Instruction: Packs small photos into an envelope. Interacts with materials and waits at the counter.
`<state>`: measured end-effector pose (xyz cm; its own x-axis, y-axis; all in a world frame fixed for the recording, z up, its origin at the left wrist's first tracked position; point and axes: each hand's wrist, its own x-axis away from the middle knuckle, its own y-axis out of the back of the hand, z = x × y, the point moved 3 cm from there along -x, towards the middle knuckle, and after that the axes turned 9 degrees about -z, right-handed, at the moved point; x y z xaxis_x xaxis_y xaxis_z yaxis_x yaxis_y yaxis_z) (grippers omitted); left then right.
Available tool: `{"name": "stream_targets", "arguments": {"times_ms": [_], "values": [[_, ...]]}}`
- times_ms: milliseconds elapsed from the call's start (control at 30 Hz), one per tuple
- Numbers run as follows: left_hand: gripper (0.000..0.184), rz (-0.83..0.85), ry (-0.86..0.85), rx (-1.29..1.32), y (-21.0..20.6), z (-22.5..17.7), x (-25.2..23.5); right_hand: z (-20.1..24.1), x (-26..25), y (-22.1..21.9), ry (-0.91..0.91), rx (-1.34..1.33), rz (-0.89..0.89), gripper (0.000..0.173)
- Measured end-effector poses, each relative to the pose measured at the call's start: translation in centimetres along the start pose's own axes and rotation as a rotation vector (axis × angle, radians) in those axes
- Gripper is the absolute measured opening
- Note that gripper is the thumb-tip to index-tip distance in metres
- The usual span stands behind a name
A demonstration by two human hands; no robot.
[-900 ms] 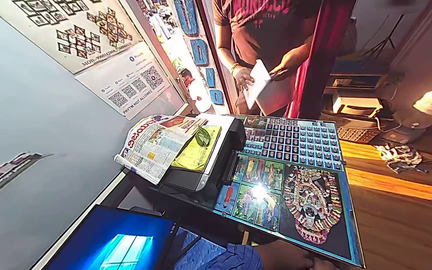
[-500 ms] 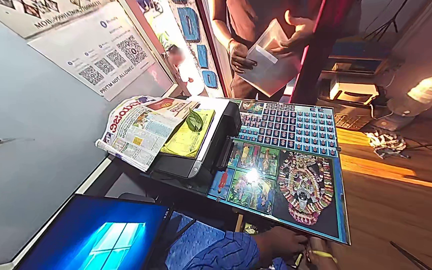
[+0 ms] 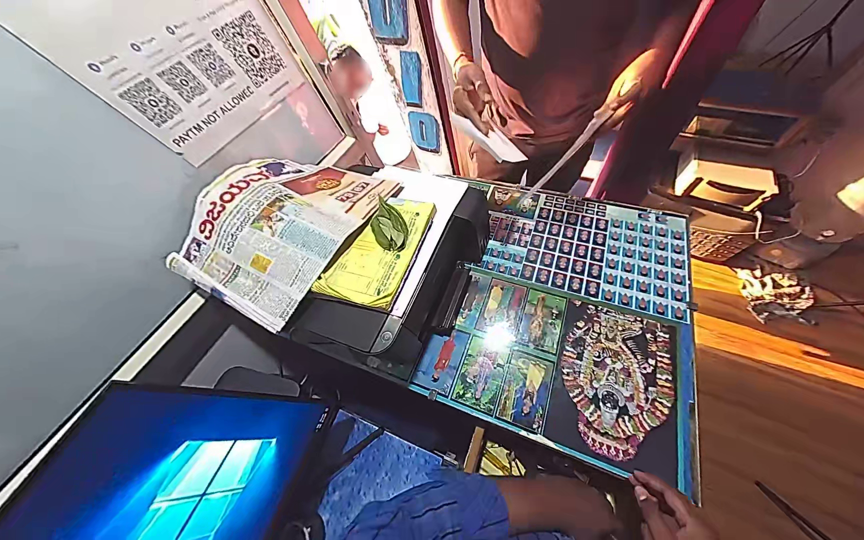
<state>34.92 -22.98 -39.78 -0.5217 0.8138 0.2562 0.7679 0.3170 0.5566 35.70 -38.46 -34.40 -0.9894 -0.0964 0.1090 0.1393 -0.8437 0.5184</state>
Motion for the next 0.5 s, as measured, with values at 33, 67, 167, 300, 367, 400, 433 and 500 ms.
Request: {"name": "stream_targets", "arguments": {"times_ms": [33,67,167,300,367,400,433,500], "values": [[0.03,-0.018,0.01,0.096,1.3,-0.2,1.0,0.6,-0.9,0.0,0.063,0.018,-0.016,0.028],[0.029,-0.059,0.021,0.178,2.3,-0.1,2.0,1.2,-1.7,-0.2,0.126,0.03,-0.031,0.026],[0.032,-0.234,0.133,0.289,4.6,1.0,5.9,1.9,-4.3,-1.9,0.281,0.021,-0.05,0.024],[0.034,-0.499,0.333,0.377,5.9,1.3,11.5,3.3,-8.2,-6.0,0.402,-0.018,0.087,0.03],[0.033,-0.631,0.445,0.448,5.1,0.7,14.0,6.0,-10.6,-7.9,0.367,-0.007,0.278,0.033],[0.032,-0.708,0.487,0.479,4.3,0.4,15.1,7.7,-12.2,-8.9,0.337,-0.005,0.351,0.034],[0.031,-0.788,0.524,0.515,3.3,0.2,16.0,9.5,-14.2,-9.9,0.305,-0.028,0.398,0.034],[0.029,-0.963,0.603,0.56,1.4,-0.5,17.6,13.1,-19.1,-12.3,0.249,-0.149,0.426,0.033]]}}
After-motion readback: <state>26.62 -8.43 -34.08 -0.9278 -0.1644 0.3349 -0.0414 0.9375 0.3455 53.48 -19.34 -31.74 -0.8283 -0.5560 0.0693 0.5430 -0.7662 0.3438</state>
